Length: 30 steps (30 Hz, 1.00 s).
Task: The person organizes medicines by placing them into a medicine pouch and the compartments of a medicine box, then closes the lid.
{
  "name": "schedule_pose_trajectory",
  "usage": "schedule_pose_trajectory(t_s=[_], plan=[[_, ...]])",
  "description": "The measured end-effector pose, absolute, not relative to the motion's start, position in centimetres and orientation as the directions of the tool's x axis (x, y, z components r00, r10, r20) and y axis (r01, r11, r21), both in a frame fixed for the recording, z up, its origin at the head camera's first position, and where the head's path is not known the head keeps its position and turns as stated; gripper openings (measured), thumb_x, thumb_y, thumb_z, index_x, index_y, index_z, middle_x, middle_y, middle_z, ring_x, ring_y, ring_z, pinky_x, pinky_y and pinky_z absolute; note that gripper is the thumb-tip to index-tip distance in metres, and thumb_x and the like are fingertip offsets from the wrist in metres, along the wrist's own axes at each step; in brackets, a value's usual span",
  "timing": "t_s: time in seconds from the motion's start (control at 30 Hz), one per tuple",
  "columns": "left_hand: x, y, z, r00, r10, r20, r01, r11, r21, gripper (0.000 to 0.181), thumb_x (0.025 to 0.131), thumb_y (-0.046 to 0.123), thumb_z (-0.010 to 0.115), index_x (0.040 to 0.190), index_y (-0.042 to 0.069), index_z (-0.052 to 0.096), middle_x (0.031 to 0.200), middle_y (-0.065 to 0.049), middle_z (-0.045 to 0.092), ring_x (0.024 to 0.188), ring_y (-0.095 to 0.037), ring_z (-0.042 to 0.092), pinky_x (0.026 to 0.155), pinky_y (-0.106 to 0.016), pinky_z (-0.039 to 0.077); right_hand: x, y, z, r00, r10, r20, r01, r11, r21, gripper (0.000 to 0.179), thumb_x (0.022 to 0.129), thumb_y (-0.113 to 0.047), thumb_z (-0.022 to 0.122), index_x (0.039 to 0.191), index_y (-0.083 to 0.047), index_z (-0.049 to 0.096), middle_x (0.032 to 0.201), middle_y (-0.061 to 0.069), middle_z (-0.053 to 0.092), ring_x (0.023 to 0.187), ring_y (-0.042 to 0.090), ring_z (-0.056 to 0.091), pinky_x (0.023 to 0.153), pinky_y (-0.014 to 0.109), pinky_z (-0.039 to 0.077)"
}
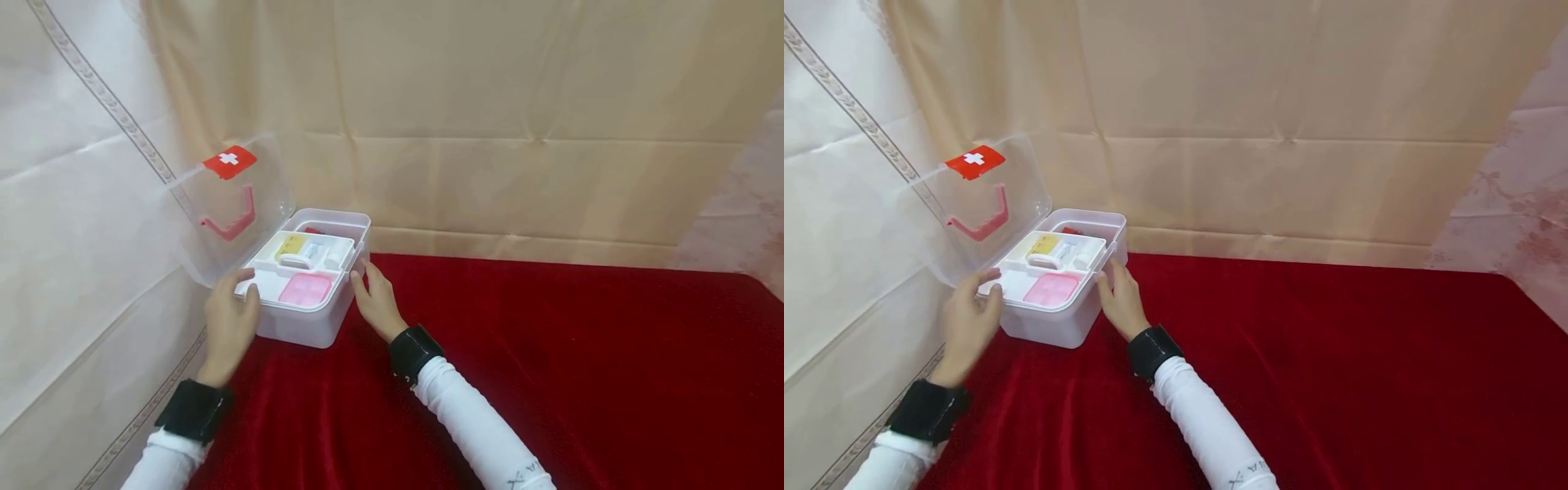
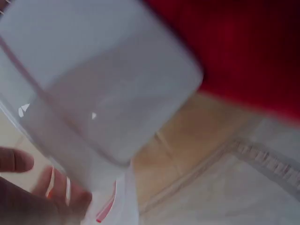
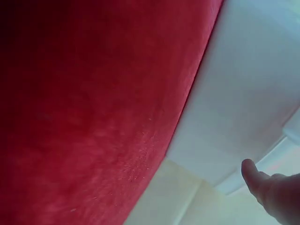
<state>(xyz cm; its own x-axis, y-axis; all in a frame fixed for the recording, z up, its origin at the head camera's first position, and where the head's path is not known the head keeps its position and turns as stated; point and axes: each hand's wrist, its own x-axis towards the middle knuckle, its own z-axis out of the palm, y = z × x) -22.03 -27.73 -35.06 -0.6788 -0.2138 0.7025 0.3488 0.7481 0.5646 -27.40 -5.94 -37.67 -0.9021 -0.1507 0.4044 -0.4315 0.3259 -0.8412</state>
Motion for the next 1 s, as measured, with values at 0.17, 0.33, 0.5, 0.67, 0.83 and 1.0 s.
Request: schedule_pose_trajectory(t_s=[0.17, 0.33, 0.5, 0.67, 0.83, 1.0], plan=[[-20.5, -27.1, -36.7, -0.697, -0.357, 0.622, 0.282, 0.661, 0.695, 0.041, 0.085, 0.002, 0.052, 0.121, -0.011, 0.041, 0.121, -0.031, 0.038, 0.118, -0.042, 0.033, 0.100, -0.050, 0.024, -29.3, -6.3, -37.3, -0.934, -0.123, 0.336, -0.357, 0.263, -0.896, 0.047, 0.098, -0.024, 0.039, 0.140, -0.004, 0.033, 0.140, 0.015, 0.042, 0.129, 0.026, 0.039, 0.105, 0.043, 0.035], [-20.3, -26.2, -37.1, -0.756, -0.489, 0.435, 0.196, 0.466, 0.863, 0.056, 0.091, 0.011, 0.046, 0.134, -0.008, 0.015, 0.131, -0.029, 0.018, 0.128, -0.040, 0.021, 0.108, -0.048, 0.019, -30.6, -6.7, -37.2, -0.960, -0.106, 0.259, -0.278, 0.249, -0.928, 0.047, 0.099, -0.028, 0.034, 0.143, -0.011, 0.030, 0.142, 0.011, 0.040, 0.131, 0.025, 0.037, 0.106, 0.043, 0.033], [-21.1, -25.8, -36.8, -0.816, -0.479, 0.325, 0.201, 0.292, 0.935, 0.067, 0.095, 0.015, 0.035, 0.140, -0.005, -0.009, 0.146, -0.029, -0.001, 0.139, -0.034, 0.001, 0.115, -0.041, 0.003, -31.4, -7.5, -37.1, -0.966, -0.032, 0.257, -0.258, 0.225, -0.940, 0.044, 0.098, -0.027, 0.034, 0.137, -0.005, 0.037, 0.133, 0.016, 0.048, 0.123, 0.028, 0.045, 0.102, 0.044, 0.038], [-21.8, -25.7, -36.4, -0.856, -0.448, 0.260, 0.164, 0.242, 0.956, 0.067, 0.098, 0.019, 0.028, 0.141, 0.002, -0.020, 0.151, -0.018, -0.016, 0.139, -0.020, -0.014, 0.114, -0.034, -0.008, -32.3, -7.8, -36.4, -0.972, 0.093, 0.217, -0.198, 0.183, -0.963, 0.041, 0.098, -0.028, 0.035, 0.127, -0.001, 0.044, 0.127, 0.017, 0.052, 0.120, 0.028, 0.047, 0.101, 0.041, 0.038], [-22.2, -25.8, -36.3, -0.828, -0.459, 0.321, 0.250, 0.210, 0.945, 0.068, 0.096, 0.012, 0.033, 0.144, 0.010, -0.016, 0.152, -0.013, -0.009, 0.140, -0.015, -0.008, 0.114, -0.029, -0.005, -36.5, -7.5, -38.6, -0.982, 0.083, 0.171, -0.152, 0.198, -0.968, 0.047, 0.097, -0.039, 0.033, 0.131, -0.010, 0.045, 0.133, 0.010, 0.050, 0.124, 0.025, 0.045, 0.103, 0.038, 0.036], [-22.1, -25.9, -36.3, -0.808, -0.464, 0.363, 0.333, 0.149, 0.931, 0.073, 0.092, 0.000, 0.034, 0.144, 0.014, -0.016, 0.153, -0.012, 0.001, 0.140, -0.017, 0.001, 0.115, -0.030, -0.001, -48.4, -8.9, -48.2, -0.981, 0.034, 0.190, -0.183, 0.144, -0.972, 0.061, 0.087, -0.066, 0.030, 0.132, -0.027, 0.047, 0.132, -0.002, 0.051, 0.123, 0.018, 0.045, 0.102, 0.037, 0.037]])
